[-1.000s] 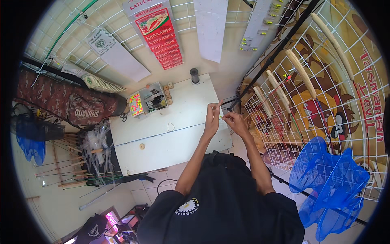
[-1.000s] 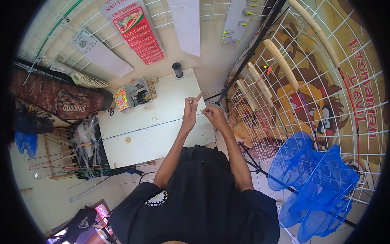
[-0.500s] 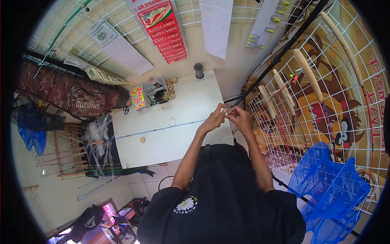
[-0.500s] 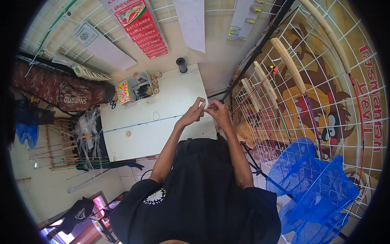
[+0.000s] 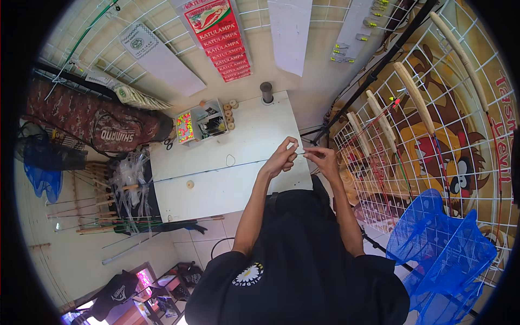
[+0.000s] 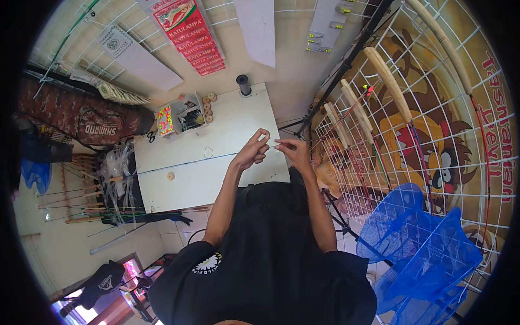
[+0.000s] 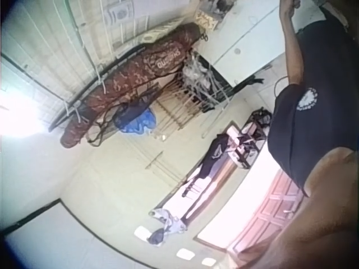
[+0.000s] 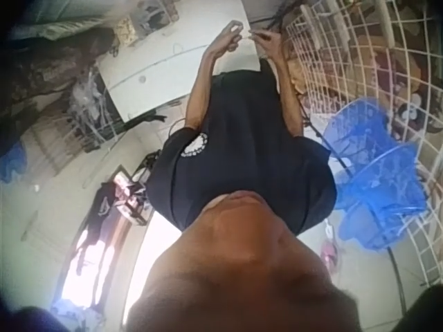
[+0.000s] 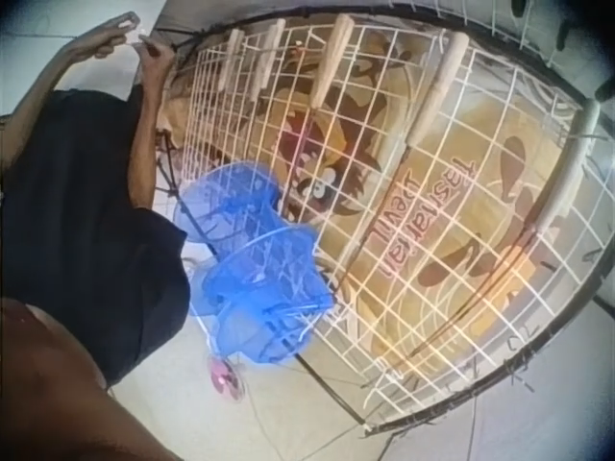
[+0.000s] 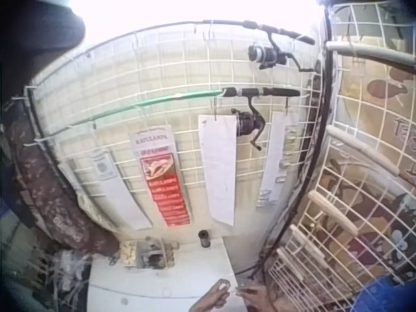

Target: Manually attaching and securing components such as guides to a fishing rod blank using line.

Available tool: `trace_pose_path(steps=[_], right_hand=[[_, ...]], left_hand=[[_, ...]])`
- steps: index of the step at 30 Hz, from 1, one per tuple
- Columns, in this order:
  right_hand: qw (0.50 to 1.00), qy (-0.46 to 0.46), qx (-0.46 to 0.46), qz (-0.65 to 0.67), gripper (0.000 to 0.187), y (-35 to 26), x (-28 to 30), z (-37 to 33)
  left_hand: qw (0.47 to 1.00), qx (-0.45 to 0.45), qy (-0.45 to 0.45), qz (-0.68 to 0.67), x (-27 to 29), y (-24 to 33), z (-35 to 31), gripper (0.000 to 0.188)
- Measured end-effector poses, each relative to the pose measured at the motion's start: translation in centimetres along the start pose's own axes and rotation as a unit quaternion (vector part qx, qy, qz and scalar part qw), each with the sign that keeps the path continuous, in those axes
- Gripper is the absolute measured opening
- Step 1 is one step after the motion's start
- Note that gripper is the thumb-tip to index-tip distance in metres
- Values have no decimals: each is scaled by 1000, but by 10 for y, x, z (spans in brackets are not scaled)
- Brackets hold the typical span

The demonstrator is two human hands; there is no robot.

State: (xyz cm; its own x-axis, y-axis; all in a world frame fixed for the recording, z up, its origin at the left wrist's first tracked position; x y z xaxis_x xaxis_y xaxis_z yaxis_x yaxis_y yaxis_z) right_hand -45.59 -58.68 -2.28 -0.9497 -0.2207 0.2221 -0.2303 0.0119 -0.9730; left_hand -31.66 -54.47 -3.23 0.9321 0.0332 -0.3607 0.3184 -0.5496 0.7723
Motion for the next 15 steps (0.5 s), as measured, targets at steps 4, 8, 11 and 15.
trace_pose_path(steps=[4, 8, 11, 15], right_hand=[[993, 13, -25, 113, 15, 0, -6, -1], [998, -39, 13, 55, 13, -7, -16, -5], [996, -69, 40, 41, 13, -9, -19, -5], [991, -112, 72, -20, 12, -19, -23, -7]], left_hand=[[999, -11, 3, -38, 7, -2, -2, 19], [999, -16, 8, -40, 13, 0, -2, 19], [999, -25, 5, -42, 14, 2, -2, 17], [998, -54, 25, -20, 16, 9, 0, 22]])
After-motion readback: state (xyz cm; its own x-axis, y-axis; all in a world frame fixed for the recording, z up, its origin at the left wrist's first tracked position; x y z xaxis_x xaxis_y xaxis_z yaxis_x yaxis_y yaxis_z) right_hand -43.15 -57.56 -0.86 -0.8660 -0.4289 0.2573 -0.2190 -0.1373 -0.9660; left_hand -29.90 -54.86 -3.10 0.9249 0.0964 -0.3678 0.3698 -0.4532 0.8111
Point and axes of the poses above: each hand's wrist, its own z-axis towards the middle knuckle, its own x-axis out of the back of the hand, y = z × x, the point moved 8 cm from there along z, towards the middle knuckle, and after that the axes turned 9 degrees about y, right-handed, at the moved point
